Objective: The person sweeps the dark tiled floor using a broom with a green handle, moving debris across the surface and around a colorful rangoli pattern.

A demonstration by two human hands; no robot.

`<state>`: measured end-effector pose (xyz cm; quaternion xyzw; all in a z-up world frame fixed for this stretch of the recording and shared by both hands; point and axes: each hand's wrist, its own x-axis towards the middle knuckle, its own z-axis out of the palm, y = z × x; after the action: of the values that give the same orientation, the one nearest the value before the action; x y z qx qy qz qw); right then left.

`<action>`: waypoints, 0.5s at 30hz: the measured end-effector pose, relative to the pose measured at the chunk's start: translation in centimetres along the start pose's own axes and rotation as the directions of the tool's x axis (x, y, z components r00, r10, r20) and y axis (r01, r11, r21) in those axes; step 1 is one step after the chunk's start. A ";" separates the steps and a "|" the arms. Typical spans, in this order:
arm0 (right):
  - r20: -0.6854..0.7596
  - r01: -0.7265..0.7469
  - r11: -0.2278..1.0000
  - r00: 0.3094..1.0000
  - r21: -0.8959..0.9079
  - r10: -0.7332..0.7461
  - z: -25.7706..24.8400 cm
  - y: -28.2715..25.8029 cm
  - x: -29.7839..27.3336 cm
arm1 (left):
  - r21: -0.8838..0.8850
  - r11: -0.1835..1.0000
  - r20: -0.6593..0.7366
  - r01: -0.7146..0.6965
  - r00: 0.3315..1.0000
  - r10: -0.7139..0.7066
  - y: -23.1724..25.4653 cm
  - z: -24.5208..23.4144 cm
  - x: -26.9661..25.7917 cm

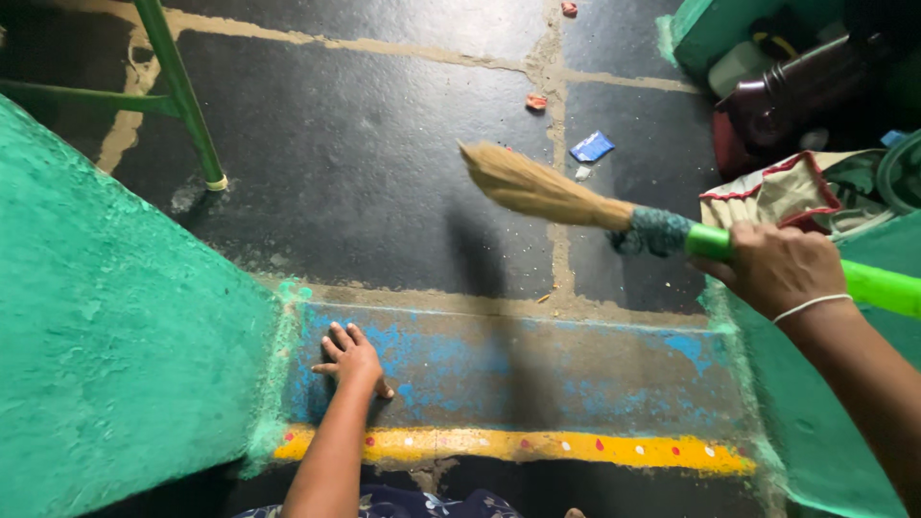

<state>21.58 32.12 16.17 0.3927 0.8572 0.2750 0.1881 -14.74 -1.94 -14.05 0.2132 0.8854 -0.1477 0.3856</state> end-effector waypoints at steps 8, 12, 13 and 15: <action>0.353 0.194 0.953 0.896 0.232 -0.268 1.4 -2.6 1.6 | -0.027 1.000 -0.005 0.002 1.000 -0.002 -0.3 -0.3 -0.2; 0.038 0.097 0.976 0.994 0.194 -0.107 1.0 -1.4 1.6 | -0.033 0.999 -0.006 -0.013 1.000 0.013 -0.8 -0.8 -0.5; 0.044 0.098 0.976 0.993 0.196 -0.108 0.6 -1.4 1.3 | -0.033 0.999 -0.008 -0.011 1.000 0.010 -0.7 -0.7 -0.6; 0.137 -0.009 0.979 0.990 0.204 -0.019 -0.5 -1.3 1.2 | -0.031 0.999 -0.012 -0.010 1.000 0.009 -0.7 -0.6 -0.6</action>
<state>19.84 32.18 15.66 0.4259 0.8667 0.1574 0.2066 -15.04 -2.43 -13.11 0.2123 0.8889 -0.1308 0.3843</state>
